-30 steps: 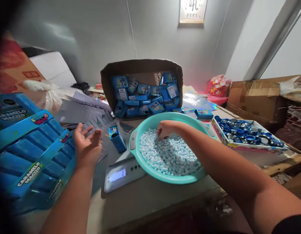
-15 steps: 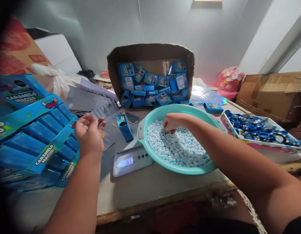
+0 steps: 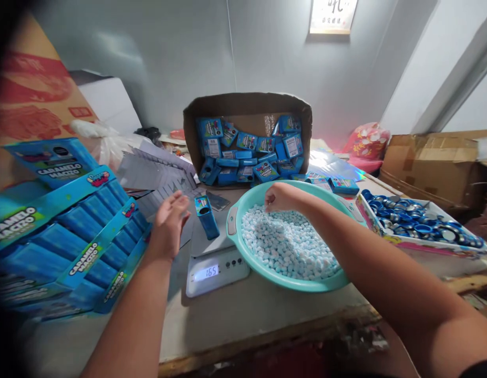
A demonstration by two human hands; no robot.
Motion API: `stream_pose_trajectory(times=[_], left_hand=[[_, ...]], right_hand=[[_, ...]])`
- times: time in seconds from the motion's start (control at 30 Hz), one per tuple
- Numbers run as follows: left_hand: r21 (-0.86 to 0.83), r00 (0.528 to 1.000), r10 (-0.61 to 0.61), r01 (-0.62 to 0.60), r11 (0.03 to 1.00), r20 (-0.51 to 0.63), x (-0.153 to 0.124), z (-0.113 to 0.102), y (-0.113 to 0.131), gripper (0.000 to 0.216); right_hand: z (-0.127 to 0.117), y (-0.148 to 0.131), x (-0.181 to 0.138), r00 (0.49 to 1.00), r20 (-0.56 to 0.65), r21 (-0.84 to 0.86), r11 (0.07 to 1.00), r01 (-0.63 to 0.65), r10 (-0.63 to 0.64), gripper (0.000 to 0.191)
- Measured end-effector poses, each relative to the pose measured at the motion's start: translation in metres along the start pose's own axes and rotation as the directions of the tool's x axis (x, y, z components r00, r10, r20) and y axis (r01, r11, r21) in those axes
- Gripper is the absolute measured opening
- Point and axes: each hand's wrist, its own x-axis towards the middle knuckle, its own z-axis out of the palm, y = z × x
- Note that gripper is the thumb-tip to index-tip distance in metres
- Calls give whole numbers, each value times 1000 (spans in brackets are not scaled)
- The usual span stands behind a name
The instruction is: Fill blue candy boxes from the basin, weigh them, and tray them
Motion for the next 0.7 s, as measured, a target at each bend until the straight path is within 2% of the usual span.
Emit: stream_pose_trajectory(times=[0.07, 0.1, 0.17, 0.2, 0.23, 0.3, 0.33, 0.37, 0.43, 0.5, 0.57, 0.63, 0.7], left_hand=[[190, 982, -44, 9, 982, 182, -4, 0, -4, 94], [287, 970, -59, -11, 958, 236, -5, 0, -7, 108], [439, 965, -31, -89, 894, 259, -8, 1, -16, 122], [486, 967, 17, -144, 862, 255, -8, 2, -20, 123], [516, 964, 84, -207, 831, 251, -8, 4, -23, 122], [548, 933, 281, -359, 756, 223, -8, 9, -24, 116], [573, 891, 403, -445, 688, 208, -7, 13, -20, 109], [608, 828, 522, -526, 595, 206, -7, 17, -13, 99], [665, 672, 691, -647, 374, 266, -7, 27, 8, 74], [641, 564, 714, -738, 211, 415, -5, 39, 33, 59], [550, 493, 658, -823, 140, 569, 1, 51, 55, 54], [458, 435, 578, -881, 115, 690, 7, 62, 68, 51], [414, 403, 520, -905, 100, 753, 11, 69, 74, 49]], right_hand=[[1, 0, 1, 1000, -9, 30, 1000, 3, -2, 15], [2, 0, 1, 1000, -16, 56, 998, -3, 4, 17], [8, -2, 2, 999, -46, 140, 990, -17, 24, 11], [12, -5, 3, 997, -65, 199, 980, -24, 37, 6], [15, -8, 3, 995, -79, 268, 963, -31, 54, 9], [22, -20, 3, 994, -76, 425, 904, -41, 81, 26], [24, -26, 2, 995, -60, 495, 868, -42, 82, 34], [26, -33, 1, 997, -33, 574, 818, -39, 71, 40], [29, -45, -3, 998, 55, 758, 649, -58, 25, 49], [29, -51, -5, 982, 189, 944, 283, -172, -33, 51], [29, -52, -5, 963, 255, 966, -14, -257, -83, 51], [28, -50, -3, 960, 261, 952, -137, -274, -105, 51], [28, -46, 0, 962, 248, 951, -164, -264, -112, 48]])
